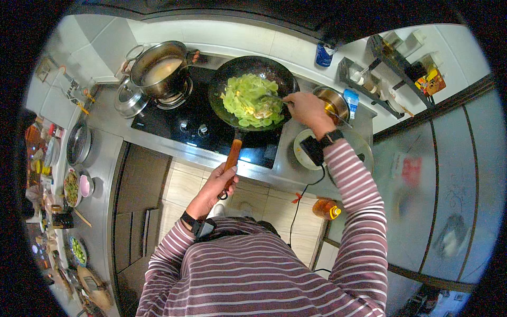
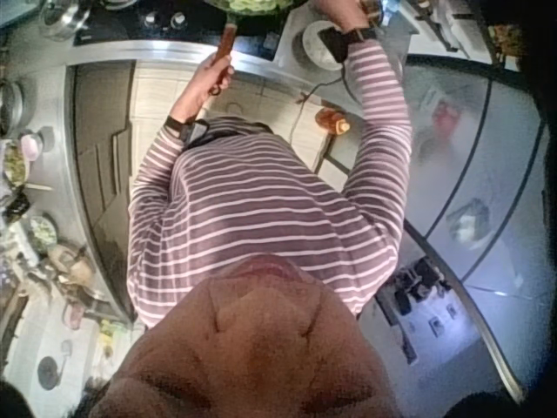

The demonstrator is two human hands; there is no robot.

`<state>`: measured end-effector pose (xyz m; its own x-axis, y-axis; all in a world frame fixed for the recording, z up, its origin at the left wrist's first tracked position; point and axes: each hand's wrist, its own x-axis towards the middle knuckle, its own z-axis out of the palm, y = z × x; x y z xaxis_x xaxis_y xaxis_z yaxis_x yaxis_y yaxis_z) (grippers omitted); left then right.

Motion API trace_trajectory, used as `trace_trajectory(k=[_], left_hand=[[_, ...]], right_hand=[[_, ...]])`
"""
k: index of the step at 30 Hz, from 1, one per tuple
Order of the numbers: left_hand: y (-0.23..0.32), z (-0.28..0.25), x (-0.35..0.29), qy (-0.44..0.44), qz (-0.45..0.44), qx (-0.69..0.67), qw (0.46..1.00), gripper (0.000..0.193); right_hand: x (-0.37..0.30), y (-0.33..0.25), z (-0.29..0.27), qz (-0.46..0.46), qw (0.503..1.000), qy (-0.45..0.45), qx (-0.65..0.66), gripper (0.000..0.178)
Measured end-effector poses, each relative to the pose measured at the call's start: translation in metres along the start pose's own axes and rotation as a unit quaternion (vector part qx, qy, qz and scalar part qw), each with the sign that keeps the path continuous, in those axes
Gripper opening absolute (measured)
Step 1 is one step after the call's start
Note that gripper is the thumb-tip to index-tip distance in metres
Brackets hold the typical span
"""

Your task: The person stir-fries vegetables and eggs in a wok, adds seasoning, and covers the pan. They then retrieve garlic from a nearby table, separate a clove, and begin peeling it on the kitchen counter.

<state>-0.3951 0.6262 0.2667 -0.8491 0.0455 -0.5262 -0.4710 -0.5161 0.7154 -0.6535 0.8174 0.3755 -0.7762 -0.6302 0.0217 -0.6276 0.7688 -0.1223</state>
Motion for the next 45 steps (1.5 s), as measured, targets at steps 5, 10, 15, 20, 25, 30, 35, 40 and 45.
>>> trace_trajectory(k=[5, 10, 15, 20, 25, 30, 35, 40, 45], left_hand=[[0.002, -0.003, 0.000, -0.001, 0.001, 0.002, 1.000, 0.019], [0.000, -0.003, -0.001, -0.004, 0.006, 0.007, 1.000, 0.020], [0.002, 0.000, -0.002, -0.008, 0.004, 0.004, 1.000, 0.020], [0.004, -0.002, -0.004, -0.003, 0.000, 0.006, 1.000, 0.020], [0.003, -0.001, -0.004, -0.004, 0.003, 0.009, 1.000, 0.021], [0.004, -0.002, -0.003, -0.007, 0.021, 0.013, 1.000, 0.022], [0.002, -0.002, -0.003, -0.008, 0.013, 0.012, 1.000, 0.021], [0.003, -0.003, -0.004, -0.010, 0.009, 0.001, 1.000, 0.022], [0.003, -0.001, -0.003, 0.000, 0.003, 0.005, 1.000, 0.023]], right_hand=[[0.006, 0.001, 0.001, 0.007, 0.999, 0.038, 0.026, 0.026], [-0.010, 0.020, -0.035, -0.017, 1.000, 0.003, -0.003, 0.026], [0.002, 0.000, -0.008, 0.010, 1.000, -0.010, -0.021, 0.025], [0.003, -0.003, -0.008, 0.021, 1.000, 0.002, 0.011, 0.027], [0.002, -0.013, -0.003, -0.016, 1.000, 0.016, 0.010, 0.026], [0.009, -0.007, 0.008, 0.020, 0.997, 0.060, 0.047, 0.026], [0.010, -0.015, 0.033, -0.022, 0.989, 0.127, 0.072, 0.024], [0.008, -0.006, 0.038, 0.005, 0.996, 0.080, 0.044, 0.023], [0.032, -0.017, 0.048, -0.051, 0.982, 0.162, 0.087, 0.024]])
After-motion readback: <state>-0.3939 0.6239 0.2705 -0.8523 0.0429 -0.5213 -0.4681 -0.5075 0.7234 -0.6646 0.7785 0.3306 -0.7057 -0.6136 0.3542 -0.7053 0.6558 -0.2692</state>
